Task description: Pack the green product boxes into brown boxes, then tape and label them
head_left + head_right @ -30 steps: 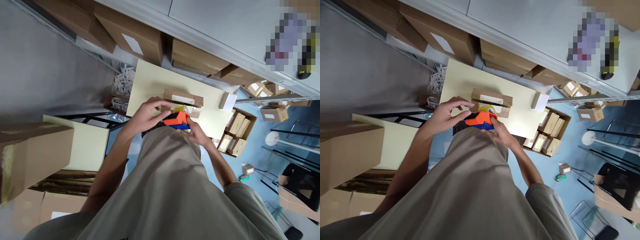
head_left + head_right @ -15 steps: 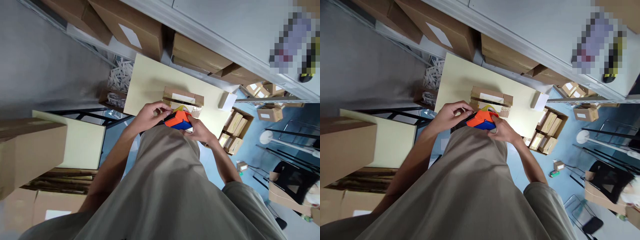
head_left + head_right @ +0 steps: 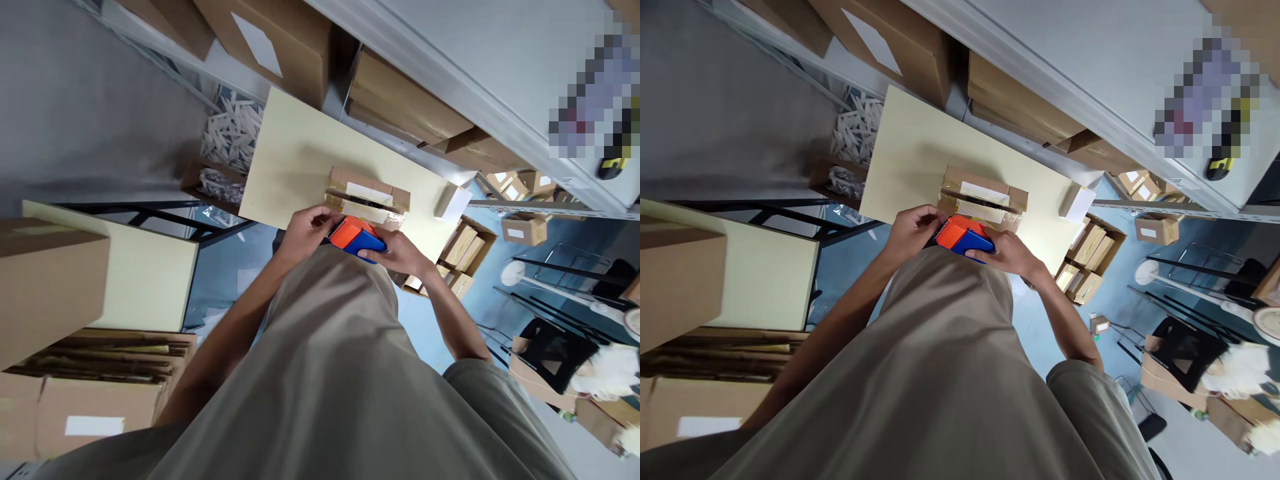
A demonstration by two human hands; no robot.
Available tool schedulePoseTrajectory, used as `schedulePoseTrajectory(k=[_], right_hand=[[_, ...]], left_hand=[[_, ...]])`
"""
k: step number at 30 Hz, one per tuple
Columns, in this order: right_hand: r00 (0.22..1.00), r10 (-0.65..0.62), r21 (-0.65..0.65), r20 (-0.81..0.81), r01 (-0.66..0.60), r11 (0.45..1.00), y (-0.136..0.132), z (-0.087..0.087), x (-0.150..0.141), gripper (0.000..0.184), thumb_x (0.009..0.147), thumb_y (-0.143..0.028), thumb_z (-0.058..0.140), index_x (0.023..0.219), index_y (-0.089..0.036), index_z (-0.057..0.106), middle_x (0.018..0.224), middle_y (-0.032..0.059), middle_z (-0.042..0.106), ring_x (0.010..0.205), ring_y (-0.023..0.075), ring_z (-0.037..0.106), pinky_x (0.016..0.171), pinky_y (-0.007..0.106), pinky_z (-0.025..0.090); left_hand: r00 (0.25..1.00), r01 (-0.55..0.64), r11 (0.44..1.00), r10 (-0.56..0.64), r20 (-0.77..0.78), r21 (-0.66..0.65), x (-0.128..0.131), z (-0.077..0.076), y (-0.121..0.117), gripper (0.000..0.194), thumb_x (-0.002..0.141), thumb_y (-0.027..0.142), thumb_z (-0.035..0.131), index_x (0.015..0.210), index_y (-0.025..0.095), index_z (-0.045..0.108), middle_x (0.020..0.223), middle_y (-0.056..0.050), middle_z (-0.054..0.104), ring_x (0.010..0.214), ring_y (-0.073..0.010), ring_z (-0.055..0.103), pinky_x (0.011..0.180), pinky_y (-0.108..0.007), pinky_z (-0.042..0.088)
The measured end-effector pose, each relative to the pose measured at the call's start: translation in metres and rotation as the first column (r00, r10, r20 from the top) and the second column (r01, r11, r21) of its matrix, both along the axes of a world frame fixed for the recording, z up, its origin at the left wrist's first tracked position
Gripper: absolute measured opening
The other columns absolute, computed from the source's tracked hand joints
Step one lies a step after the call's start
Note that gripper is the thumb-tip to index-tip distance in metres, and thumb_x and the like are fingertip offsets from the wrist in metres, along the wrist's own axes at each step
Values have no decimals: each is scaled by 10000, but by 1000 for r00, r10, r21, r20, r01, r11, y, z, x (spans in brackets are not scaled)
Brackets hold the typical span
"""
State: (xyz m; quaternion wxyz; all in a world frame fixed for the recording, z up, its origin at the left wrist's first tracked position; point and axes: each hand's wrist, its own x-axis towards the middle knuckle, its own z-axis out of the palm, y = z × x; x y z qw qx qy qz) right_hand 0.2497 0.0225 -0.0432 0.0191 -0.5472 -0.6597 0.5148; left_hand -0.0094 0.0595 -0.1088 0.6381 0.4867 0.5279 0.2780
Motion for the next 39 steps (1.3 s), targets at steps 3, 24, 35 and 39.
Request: schedulePoseTrajectory(k=[3, 24, 35, 39], right_hand=[[1000, -5, -23, 27, 6, 1000, 6, 9, 2, 724, 1006, -917, 559, 1081, -212, 701, 805, 26, 688, 677, 200, 584, 645, 334, 419], [974, 90, -373, 206, -6, 928, 99, 26, 55, 631, 931, -834, 746, 897, -205, 728, 762, 50, 790, 683, 198, 739, 610, 292, 502], [971, 99, -448, 217, 9, 894, 109, -9, 45, 554, 963, -746, 783, 996, -196, 725, 750, 57, 784, 677, 216, 741, 621, 333, 554], [967, 122, -407, 225, -21, 913, 109, -9, 42, 545, 987, -743, 756, 998, -199, 721, 779, 57, 793, 719, 224, 751, 681, 343, 553]], left_hand=[[993, -109, 994, 110, -33, 29, 8, 2, -8, 327, 979, 511, 742, 966, 189, 799, 961, -59, 834, 892, -205, 752, 828, -310, 630], [842, -539, 842, 539, -3, -11, -3, -77, 43, 309, 969, 470, 846, 912, 199, 709, 708, 27, 654, 660, -117, 664, 664, -222, 588], [859, -493, 869, 476, -189, -53, 7, -148, 32, 282, 985, 467, 772, 925, 192, 743, 730, -1, 701, 667, -132, 670, 669, -236, 559], [903, -381, 924, 364, -226, -31, 16, -161, 26, 440, 1024, 614, 682, 989, 181, 754, 872, -73, 776, 804, -168, 724, 762, -278, 593]])
